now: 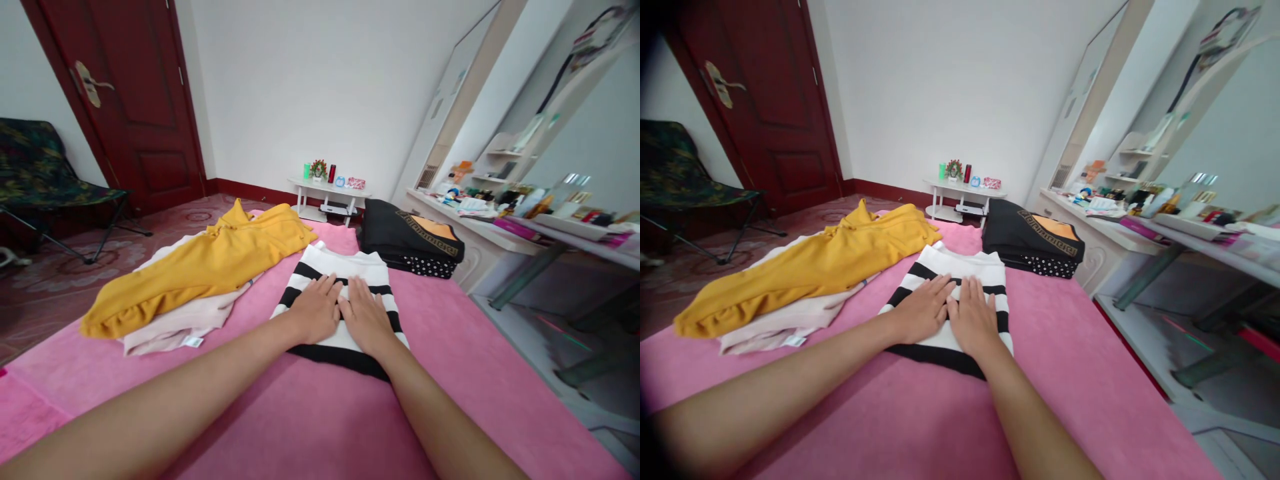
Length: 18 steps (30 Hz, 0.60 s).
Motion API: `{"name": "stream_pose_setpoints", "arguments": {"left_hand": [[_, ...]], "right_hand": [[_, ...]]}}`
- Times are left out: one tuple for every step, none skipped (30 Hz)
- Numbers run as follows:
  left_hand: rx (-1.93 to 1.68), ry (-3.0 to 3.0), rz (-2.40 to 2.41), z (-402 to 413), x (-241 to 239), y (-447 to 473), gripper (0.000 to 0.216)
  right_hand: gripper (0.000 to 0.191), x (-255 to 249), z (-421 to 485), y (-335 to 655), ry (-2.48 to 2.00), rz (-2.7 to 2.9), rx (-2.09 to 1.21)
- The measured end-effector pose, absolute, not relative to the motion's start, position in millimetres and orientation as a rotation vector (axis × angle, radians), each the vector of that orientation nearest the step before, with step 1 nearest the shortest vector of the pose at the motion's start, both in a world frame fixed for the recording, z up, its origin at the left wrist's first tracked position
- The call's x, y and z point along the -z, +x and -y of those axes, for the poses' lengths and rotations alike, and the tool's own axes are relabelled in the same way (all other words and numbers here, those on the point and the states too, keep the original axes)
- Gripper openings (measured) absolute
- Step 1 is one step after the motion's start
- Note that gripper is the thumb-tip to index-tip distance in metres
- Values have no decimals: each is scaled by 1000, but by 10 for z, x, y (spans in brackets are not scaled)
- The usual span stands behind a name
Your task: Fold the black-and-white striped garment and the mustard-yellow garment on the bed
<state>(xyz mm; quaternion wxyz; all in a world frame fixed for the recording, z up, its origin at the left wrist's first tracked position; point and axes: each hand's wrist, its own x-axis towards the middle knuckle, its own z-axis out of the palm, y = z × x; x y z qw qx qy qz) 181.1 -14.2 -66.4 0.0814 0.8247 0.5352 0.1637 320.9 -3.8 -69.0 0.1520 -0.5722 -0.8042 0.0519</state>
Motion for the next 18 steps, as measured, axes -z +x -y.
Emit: {"name": "stream_pose_setpoints", "arguments": {"left_hand": [[-459, 2475, -1605, 125, 732, 1802, 56], [-454, 2481, -1617, 120, 759, 1798, 56], [-470, 2482, -1638, 125, 756, 1799, 55], [-495, 2481, -1657, 141, 734, 1806, 55], [-531, 2477, -1676, 162, 707, 1816, 54], [-574, 2475, -1693, 187, 683, 1829, 53], [-619, 2475, -1709, 214, 668, 1841, 52], [-663, 2472, -1728, 239, 663, 1851, 50], [-701, 2464, -1755, 263, 666, 1856, 49], [-732, 2449, -1788, 281, 675, 1856, 49], [-755, 2432, -1818, 294, 686, 1850, 49], [-768, 2415, -1839, 300, 696, 1837, 49], [-773, 2398, -1848, 297, 702, 1818, 50], [-769, 2381, -1845, 285, 705, 1790, 51], [-758, 2362, -1831, 265, 704, 1754, 54], [-743, 2341, -1814, 238, 700, 1709, 57], [-729, 2321, -1797, 209, 697, 1658, 59], [-719, 2303, -1783, 179, 697, 1602, 60]], "right_hand": [[61, 768, 21, 3213, -1662, 2327, -155], [61, 813, 9, 3220, -1666, 2319, -138], [60, 830, 4, 3227, -1660, 2299, -119], [58, 826, 6, 3234, -1649, 2278, -108], [57, 811, 16, 3240, -1633, 2254, -97], [55, 792, 34, 3245, -1615, 2228, -81], [53, 773, 57, 3250, -1593, 2199, -61], [51, 759, 85, 3256, -1566, 2165, -39], [48, 749, 115, 3262, -1538, 2125, -19], [45, 744, 146, 3270, -1512, 2082, -2], [42, 741, 176, 3278, -1492, 2036, 11], [39, 739, 201, 3288, -1484, 1991, 19], [37, 736, 222, 3298, -1486, 1953, 25], [34, 732, 237, 3308, -1492, 1922, 29], [33, 726, 247, 3317, -1499, 1900, 29], [31, 719, 251, 3325, -1505, 1885, 24], [30, 712, 252, 3332, -1509, 1875, 14], [30, 706, 250, 3339, -1507, 1868, 2]]}}
